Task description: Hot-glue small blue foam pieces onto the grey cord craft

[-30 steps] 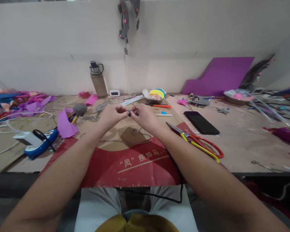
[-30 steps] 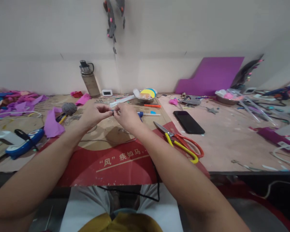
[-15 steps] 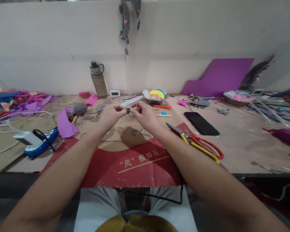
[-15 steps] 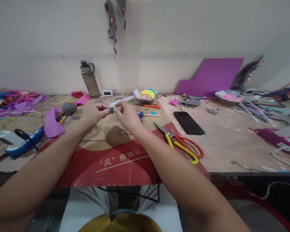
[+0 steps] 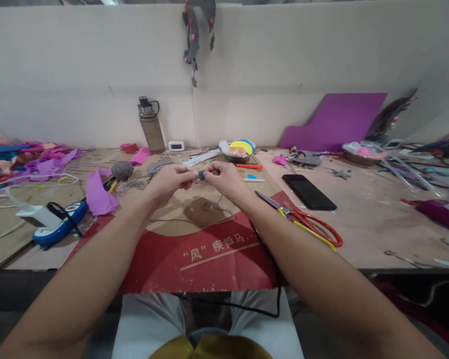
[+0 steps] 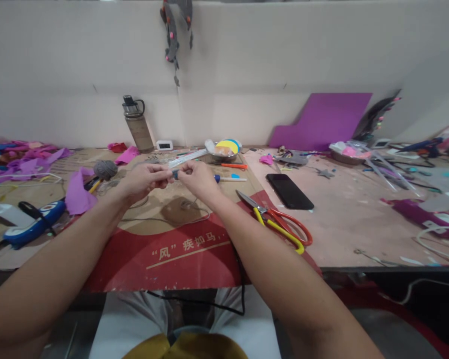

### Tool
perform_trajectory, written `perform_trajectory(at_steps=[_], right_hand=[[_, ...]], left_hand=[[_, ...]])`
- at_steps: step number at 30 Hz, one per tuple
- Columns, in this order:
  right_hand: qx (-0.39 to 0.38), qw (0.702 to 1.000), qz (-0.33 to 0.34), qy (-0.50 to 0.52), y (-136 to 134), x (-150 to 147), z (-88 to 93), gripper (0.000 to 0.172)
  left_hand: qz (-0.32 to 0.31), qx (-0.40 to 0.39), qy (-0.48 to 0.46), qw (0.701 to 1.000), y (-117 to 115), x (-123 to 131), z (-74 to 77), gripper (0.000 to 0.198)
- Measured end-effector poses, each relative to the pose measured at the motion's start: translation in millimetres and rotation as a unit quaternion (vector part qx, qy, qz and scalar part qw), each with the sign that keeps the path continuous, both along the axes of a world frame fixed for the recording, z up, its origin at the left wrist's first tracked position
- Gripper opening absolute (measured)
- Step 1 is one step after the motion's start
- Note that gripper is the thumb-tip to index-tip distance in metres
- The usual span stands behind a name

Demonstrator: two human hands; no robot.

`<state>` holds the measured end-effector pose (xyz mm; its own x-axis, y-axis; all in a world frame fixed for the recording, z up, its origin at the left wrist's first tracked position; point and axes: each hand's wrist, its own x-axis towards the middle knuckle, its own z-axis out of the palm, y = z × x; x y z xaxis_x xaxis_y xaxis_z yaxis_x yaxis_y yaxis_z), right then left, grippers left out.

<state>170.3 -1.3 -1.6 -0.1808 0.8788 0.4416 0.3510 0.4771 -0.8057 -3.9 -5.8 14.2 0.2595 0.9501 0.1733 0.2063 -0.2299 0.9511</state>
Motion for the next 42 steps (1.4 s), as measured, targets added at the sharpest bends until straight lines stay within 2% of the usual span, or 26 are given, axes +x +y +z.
perform_trajectory(at_steps=[4, 10, 13, 15, 22, 27, 32, 34, 37, 42], right_hand=[[-0.001, 1.000, 0.000, -0.022, -0.2, 3.6, 1.4, 0.010], [0.063, 0.992, -0.015, -0.104, -12.5, 0.1, 7.9, 0.009], [0.085, 0.988, -0.023, -0.123, -15.9, -2.9, 8.3, 0.008], [0.079, 0.990, -0.029, -0.117, -16.4, -4.5, 7.2, 0.006], [0.074, 0.997, -0.016, -0.016, -15.5, -10.9, -0.3, 0.010], [0.018, 0.999, -0.007, 0.049, -12.1, -16.5, -6.2, 0.017], [-0.002, 0.998, -0.001, 0.056, -9.2, -18.2, -10.9, 0.021], [0.025, 0.999, 0.001, 0.027, -12.6, -18.8, -12.6, 0.019], [0.102, 0.990, 0.019, -0.094, -23.2, -21.6, -14.9, 0.017], [0.156, 0.933, 0.061, -0.318, -41.1, -27.4, -14.1, 0.026]], left_hand=[[0.012, 0.004, 0.009, 1.000, -1.0, -3.8, 4.3, 0.020], [0.018, 0.098, 0.142, 0.985, -6.3, 1.0, 3.3, 0.015], [0.049, 0.127, 0.187, 0.973, -6.8, 2.5, 2.1, 0.014], [0.077, 0.133, 0.183, 0.971, -5.9, 2.5, 1.3, 0.013], [0.124, 0.122, 0.067, 0.983, -2.1, 2.5, -1.0, 0.010], [0.129, 0.120, 0.029, 0.984, -1.1, 3.9, -4.4, 0.010], [0.124, 0.081, -0.047, 0.988, 2.3, 6.4, -8.8, 0.012], [0.125, 0.051, -0.097, 0.986, 3.0, 6.4, -8.2, 0.012], [0.157, 0.006, -0.158, 0.975, 2.9, 3.6, -4.2, 0.012], [0.175, -0.061, -0.265, 0.946, 6.3, -6.5, 6.5, 0.003]])
